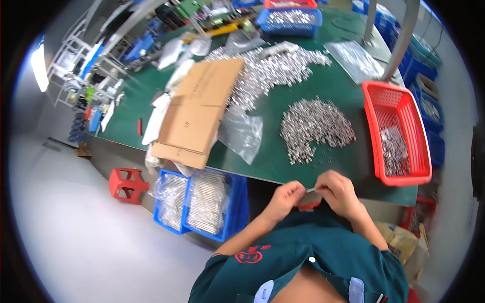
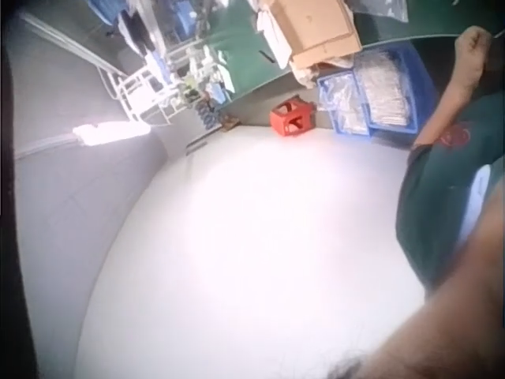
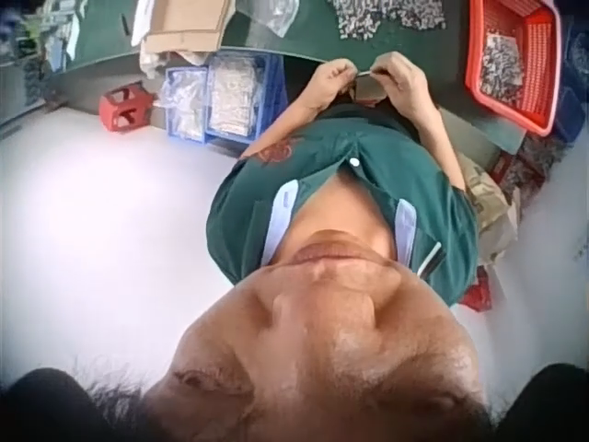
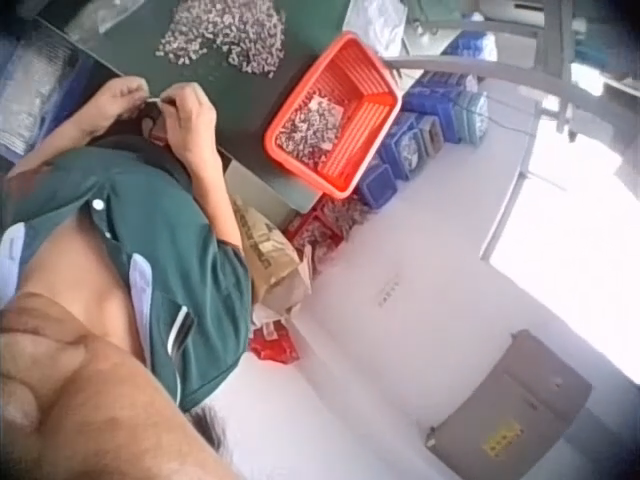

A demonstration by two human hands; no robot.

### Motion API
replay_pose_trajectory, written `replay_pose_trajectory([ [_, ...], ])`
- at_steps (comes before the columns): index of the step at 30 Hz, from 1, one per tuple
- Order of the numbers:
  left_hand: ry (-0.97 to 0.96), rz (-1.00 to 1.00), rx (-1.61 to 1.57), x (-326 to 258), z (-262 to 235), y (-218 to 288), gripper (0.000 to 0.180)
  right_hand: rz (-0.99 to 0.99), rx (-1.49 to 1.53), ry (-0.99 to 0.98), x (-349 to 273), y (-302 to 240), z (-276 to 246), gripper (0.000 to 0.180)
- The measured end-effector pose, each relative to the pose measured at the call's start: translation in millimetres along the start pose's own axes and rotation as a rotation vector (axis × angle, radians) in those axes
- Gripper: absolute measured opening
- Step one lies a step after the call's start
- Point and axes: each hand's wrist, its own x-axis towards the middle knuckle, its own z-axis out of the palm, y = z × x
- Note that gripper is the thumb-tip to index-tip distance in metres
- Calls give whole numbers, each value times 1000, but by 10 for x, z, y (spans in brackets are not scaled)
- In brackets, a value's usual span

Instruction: Sorting and inspecting small metal hardware components on a workbench using a needle tool.

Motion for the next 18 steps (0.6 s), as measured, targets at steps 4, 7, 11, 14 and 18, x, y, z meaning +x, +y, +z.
replay_pose_trajectory([
  [4, -43, -12, -16, 35, 113, 177, 21, -6, -23, 4, 0, -106, -143, 10],
  [7, -77, 19, 49, 144, 204, 295, 20, 74, -30, 14, 14, -109, -299, 13],
  [11, -163, 41, 134, 384, 427, 465, 19, 47, -85, -38, 42, -177, -547, 20],
  [14, -204, 151, 253, 651, 659, 587, 19, 79, -95, 53, 30, -260, -786, 23],
  [18, -252, 284, 421, 1023, 1025, 745, 22, 79, -175, 238, 16, -164, -1113, 24],
])
